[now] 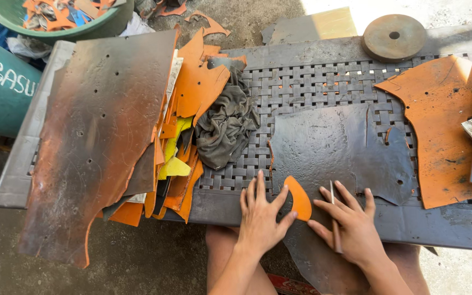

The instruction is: The person uses a small knife to cut a piece of dark brown leather, following the outline of an orange template placed on top. They repeatedly adjust the template and cut along its edges on a woven table surface.

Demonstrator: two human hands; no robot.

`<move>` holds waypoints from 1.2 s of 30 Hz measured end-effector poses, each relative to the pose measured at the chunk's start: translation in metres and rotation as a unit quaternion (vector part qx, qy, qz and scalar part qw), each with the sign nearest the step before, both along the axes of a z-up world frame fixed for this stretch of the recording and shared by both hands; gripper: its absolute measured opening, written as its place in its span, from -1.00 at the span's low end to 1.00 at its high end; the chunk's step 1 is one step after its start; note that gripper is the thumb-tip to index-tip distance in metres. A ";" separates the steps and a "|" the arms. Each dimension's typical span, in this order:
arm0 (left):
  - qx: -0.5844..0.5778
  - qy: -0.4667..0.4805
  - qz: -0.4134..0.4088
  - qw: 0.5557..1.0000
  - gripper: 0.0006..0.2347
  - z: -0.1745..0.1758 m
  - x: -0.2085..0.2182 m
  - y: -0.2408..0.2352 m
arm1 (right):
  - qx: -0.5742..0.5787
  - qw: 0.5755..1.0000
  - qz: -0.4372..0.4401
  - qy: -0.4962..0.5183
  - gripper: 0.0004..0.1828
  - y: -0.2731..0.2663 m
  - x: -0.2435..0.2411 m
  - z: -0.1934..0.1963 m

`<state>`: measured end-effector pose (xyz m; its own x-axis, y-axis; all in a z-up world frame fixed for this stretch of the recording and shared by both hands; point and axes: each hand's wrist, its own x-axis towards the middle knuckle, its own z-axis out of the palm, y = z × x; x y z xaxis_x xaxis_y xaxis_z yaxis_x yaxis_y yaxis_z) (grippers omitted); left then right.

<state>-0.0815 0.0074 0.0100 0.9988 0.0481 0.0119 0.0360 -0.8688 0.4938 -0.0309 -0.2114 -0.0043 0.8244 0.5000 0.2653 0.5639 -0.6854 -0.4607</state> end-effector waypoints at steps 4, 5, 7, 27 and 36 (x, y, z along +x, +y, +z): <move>0.014 -0.012 -0.016 1.000 -0.48 -0.006 0.041 0.003 | -0.046 0.999 -0.003 0.010 -0.47 0.016 0.026 0.000; 0.015 -0.015 -0.020 1.000 -0.48 -0.007 0.051 0.005 | -0.053 0.999 0.000 0.011 -0.50 0.018 0.034 0.000; 0.024 -0.029 -0.030 0.999 -0.48 -0.010 0.061 0.005 | -0.050 0.999 0.005 -0.003 -0.54 0.020 0.042 0.000; 0.034 -0.014 -0.049 0.998 -0.59 -0.027 0.066 0.008 | -0.011 1.000 -0.014 -0.025 -0.58 0.025 0.045 -0.003; 0.038 -0.017 -0.051 0.998 -0.59 -0.025 0.066 0.008 | -0.012 1.000 -0.014 -0.025 -0.57 0.025 0.044 -0.003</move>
